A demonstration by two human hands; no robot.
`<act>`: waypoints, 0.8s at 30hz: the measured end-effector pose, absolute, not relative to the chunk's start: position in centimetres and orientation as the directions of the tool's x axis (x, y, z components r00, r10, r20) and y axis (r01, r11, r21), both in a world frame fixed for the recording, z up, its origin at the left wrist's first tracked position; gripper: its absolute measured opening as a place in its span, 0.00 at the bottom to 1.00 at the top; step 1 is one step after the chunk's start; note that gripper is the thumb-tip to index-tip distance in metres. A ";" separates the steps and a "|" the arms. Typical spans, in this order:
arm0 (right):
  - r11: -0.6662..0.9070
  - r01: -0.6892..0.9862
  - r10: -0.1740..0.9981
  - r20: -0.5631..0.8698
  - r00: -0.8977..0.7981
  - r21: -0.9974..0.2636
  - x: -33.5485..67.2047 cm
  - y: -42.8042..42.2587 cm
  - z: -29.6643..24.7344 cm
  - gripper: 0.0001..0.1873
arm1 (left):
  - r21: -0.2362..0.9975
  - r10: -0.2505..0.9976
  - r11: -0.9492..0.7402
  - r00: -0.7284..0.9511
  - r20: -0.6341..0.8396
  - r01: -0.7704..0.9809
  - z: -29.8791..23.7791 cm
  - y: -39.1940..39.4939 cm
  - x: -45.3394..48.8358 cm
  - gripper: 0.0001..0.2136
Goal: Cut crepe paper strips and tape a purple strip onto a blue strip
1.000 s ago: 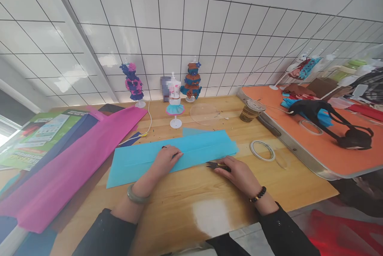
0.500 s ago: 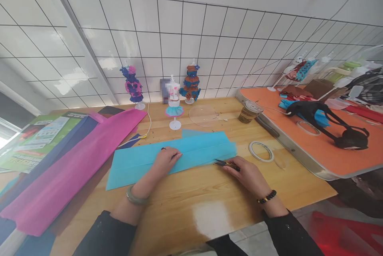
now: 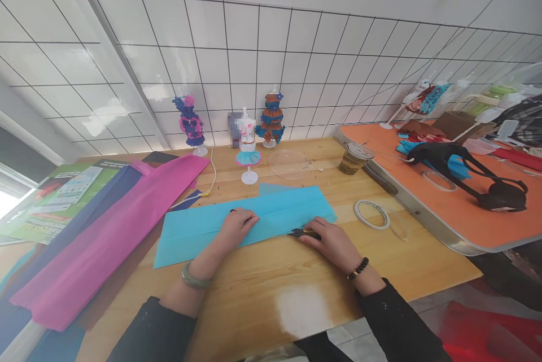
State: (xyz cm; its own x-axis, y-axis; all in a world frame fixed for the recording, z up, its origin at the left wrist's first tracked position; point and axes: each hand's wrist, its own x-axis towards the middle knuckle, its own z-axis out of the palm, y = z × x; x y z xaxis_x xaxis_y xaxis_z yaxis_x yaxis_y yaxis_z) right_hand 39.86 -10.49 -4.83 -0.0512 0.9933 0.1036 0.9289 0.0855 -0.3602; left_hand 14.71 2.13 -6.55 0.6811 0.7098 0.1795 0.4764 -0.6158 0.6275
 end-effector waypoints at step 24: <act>0.278 0.902 0.961 0.092 -0.262 -0.331 36.4 -7.8 -4.8 0.19 | 0.591 0.696 -0.645 0.691 0.194 0.484 -7.6 2.4 14.5 0.12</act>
State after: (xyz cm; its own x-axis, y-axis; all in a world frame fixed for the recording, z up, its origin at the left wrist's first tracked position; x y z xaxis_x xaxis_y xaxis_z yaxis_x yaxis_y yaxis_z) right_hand 36.36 -7.77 -4.85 -0.2620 0.9606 0.0922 0.9020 0.2778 -0.3305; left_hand 14.48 2.36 -7.62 0.6908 0.6965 0.1942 0.4841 -0.6450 0.5913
